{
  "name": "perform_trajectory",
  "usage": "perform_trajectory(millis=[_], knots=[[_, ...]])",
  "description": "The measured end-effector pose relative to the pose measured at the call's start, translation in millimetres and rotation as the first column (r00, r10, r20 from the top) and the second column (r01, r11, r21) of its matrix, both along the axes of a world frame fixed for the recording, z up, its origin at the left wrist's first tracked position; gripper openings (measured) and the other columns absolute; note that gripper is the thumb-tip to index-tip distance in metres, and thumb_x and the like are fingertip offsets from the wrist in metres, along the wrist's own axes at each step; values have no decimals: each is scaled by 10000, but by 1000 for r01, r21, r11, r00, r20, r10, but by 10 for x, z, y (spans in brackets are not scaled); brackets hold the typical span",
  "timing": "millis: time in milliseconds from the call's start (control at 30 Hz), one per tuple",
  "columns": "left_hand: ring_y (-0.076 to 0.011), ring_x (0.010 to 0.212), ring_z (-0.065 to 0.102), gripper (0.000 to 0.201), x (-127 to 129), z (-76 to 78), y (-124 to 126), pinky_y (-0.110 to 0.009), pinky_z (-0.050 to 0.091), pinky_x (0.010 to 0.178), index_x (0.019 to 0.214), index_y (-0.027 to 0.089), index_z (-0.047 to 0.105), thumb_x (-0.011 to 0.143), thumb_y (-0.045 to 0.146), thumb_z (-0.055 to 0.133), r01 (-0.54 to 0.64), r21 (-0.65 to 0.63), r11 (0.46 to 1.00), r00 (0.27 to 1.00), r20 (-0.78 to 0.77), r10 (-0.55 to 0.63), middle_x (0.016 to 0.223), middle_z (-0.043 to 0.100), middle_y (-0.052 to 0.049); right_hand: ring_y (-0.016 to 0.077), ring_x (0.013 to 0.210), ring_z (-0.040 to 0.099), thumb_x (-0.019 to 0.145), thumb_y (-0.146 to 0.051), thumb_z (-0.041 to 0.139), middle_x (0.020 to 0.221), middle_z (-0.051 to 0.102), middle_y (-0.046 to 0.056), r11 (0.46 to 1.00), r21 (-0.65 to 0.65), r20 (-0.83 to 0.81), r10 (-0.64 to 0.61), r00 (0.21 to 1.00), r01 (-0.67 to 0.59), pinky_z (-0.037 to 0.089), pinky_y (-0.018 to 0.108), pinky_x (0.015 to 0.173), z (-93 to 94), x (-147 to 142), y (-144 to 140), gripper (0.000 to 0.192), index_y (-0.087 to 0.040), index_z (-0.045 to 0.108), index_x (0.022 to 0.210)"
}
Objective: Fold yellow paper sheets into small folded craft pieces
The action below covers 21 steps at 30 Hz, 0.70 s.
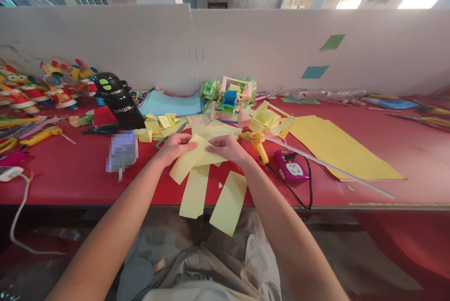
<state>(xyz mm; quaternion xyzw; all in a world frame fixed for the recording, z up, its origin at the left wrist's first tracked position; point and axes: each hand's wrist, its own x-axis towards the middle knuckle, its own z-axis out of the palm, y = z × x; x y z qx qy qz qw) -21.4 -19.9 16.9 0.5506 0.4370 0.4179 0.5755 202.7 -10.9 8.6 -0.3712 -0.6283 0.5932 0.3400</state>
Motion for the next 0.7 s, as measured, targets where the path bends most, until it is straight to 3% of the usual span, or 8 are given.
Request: perform_trajectory(millis=[200, 467, 700], knots=[[-243, 798, 723, 480, -9, 12, -9, -352, 575, 734, 986, 138, 756, 585, 370, 880, 14, -4, 1000, 1000, -8, -14, 941, 780, -102, 215, 799, 713, 635, -468, 860, 866, 772, 76, 1000, -7, 9, -7, 1000, 7, 564, 308, 713, 16, -2, -5, 500, -163, 787, 1026], [-264, 835, 720, 469, 4, 35, -8, -359, 562, 740, 977, 141, 758, 602, 399, 869, 40, 9, 999, 998, -42, -40, 915, 773, -106, 168, 681, 636, 718, -517, 776, 811, 747, 60, 990, 120, 112, -90, 990, 77, 474, 265, 573, 31, -6, -14, 422, -159, 804, 940], [-180, 683, 640, 346, 55, 27, 132, -277, 474, 622, 780, 143, 735, 649, 454, 815, -112, 166, 980, 983, -123, 133, 740, 715, -47, 141, 648, 575, 733, -528, 752, 786, 727, 42, 981, 176, 138, -105, 985, 80, 413, 261, 568, 51, -18, -27, 415, -154, 803, 904]])
